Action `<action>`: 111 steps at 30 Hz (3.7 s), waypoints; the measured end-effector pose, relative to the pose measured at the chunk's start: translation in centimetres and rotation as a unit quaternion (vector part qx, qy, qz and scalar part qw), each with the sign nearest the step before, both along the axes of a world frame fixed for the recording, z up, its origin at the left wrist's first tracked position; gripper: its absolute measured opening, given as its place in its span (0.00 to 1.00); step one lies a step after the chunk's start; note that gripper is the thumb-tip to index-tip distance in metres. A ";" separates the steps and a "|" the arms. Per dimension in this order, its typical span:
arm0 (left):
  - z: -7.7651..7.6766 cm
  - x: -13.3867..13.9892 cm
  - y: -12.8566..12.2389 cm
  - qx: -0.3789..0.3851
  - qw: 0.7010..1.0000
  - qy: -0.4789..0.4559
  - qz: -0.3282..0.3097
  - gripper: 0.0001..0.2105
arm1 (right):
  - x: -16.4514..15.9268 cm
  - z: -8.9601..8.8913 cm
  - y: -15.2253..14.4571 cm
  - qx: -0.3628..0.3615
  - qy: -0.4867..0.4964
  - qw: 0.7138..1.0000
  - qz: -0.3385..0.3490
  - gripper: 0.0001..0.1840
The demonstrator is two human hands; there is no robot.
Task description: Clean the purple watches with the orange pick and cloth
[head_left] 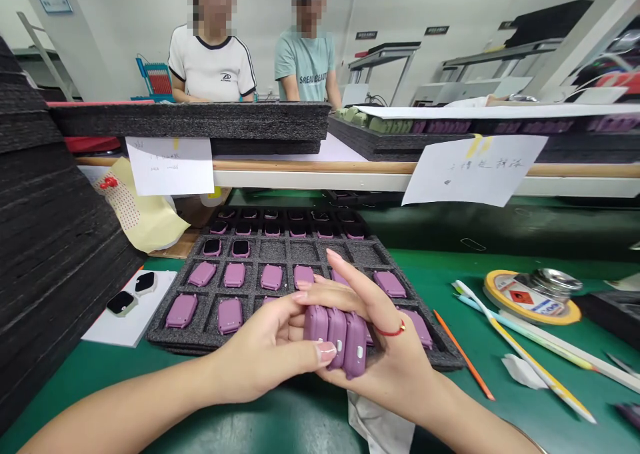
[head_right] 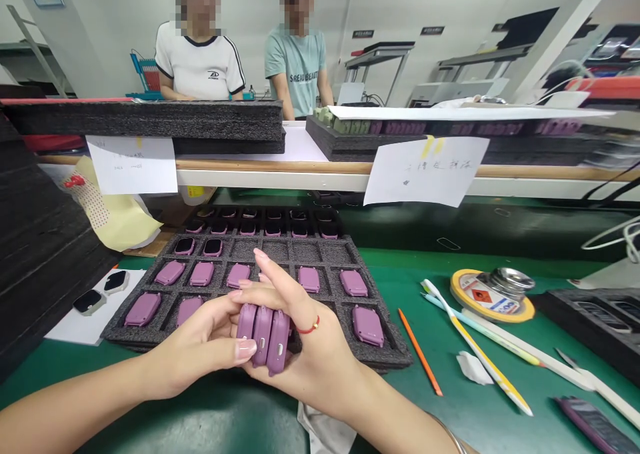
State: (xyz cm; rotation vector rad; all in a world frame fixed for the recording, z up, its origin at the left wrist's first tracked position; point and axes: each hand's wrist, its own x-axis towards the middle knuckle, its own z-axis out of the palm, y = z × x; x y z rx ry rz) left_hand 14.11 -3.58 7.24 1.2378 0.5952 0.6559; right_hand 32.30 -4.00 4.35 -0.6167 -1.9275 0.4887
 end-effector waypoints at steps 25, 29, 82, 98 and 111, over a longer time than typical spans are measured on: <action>-0.3 -0.2 -0.7 0.315 0.934 0.133 0.106 0.21 | 0.9 1.2 -0.9 0.013 -0.018 1.000 0.005 0.52; -0.7 -0.3 -0.8 0.412 0.895 0.126 0.119 0.20 | 1.2 1.1 -0.8 -0.063 0.080 0.995 -0.017 0.33; -1.0 0.5 -0.4 -0.052 0.999 -0.010 -0.007 0.36 | 0.2 -0.4 -0.8 -0.101 0.037 0.994 -0.001 0.63; -1.2 0.6 0.1 -0.005 0.999 0.042 0.034 0.19 | 0.1 -0.1 -0.4 -0.012 -0.043 0.999 0.030 0.52; -1.1 0.3 -0.3 0.281 0.947 0.071 0.137 0.15 | 2.1 1.7 -0.2 -0.035 0.120 0.990 -0.069 0.15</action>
